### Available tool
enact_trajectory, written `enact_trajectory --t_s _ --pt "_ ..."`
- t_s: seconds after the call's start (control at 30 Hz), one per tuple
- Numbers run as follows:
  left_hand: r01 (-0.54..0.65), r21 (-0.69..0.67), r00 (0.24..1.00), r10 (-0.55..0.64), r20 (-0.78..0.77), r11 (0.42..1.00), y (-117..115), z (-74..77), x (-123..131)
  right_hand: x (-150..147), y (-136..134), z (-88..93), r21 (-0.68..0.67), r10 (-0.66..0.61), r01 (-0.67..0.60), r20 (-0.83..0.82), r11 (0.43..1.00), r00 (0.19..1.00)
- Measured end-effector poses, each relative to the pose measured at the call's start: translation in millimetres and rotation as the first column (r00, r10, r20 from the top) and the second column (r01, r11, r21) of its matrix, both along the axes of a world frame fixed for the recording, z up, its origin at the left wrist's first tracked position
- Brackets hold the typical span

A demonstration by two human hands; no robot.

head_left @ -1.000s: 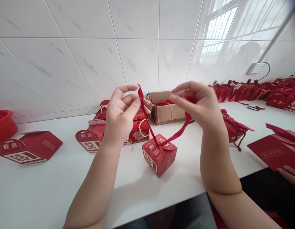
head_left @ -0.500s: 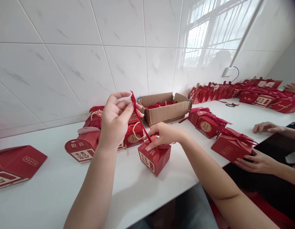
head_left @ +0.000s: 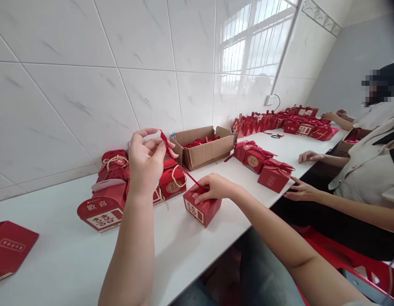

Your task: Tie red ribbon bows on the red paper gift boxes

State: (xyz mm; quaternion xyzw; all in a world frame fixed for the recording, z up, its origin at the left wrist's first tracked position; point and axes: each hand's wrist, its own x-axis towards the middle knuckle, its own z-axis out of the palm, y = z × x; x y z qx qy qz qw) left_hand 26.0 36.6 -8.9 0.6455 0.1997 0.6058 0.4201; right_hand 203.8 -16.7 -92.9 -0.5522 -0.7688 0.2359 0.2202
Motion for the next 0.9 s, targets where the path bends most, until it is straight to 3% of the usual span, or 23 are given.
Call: enact_trajectory --t_s 0.27,0.4,0.47,0.57,0.7,0.8,0.9 --pt "-0.048 -0.099 0.997 0.042 -0.062 0.994 9.8 0.7 -7.1 5.3 -2.3 -9.0 0.022 -0.120 0.120 0.001 0.992 0.993" --pt "-0.062 -0.090 0.958 0.034 -0.285 0.994 9.2 1.9 -13.5 6.6 -1.4 -14.7 0.069 -0.148 0.145 0.033 0.987 0.988" --pt "-0.066 -0.066 0.867 0.025 -0.498 0.996 6.9 0.4 -13.7 6.7 -2.2 -14.5 0.098 -0.146 0.143 0.021 0.985 0.989" --pt "-0.083 -0.019 0.604 0.035 -0.796 0.996 -0.7 -6.5 -6.7 9.9 -5.8 -10.2 0.103 -0.086 0.089 -0.033 0.991 0.996" --pt "-0.035 0.013 0.300 0.023 -0.954 0.999 -16.1 -22.2 7.4 26.5 -14.0 -2.1 0.062 -0.021 0.030 -0.142 0.998 0.990" --pt "-0.023 -0.004 0.167 0.000 -0.986 1.000 -25.0 -34.0 13.1 44.4 -20.1 1.6 0.048 -0.048 0.059 -0.203 0.997 0.978" --pt "-0.058 0.035 0.152 0.043 -0.987 0.998 -30.2 -42.2 16.9 57.0 -23.4 3.0 0.081 -0.031 0.049 -0.210 0.996 0.977"
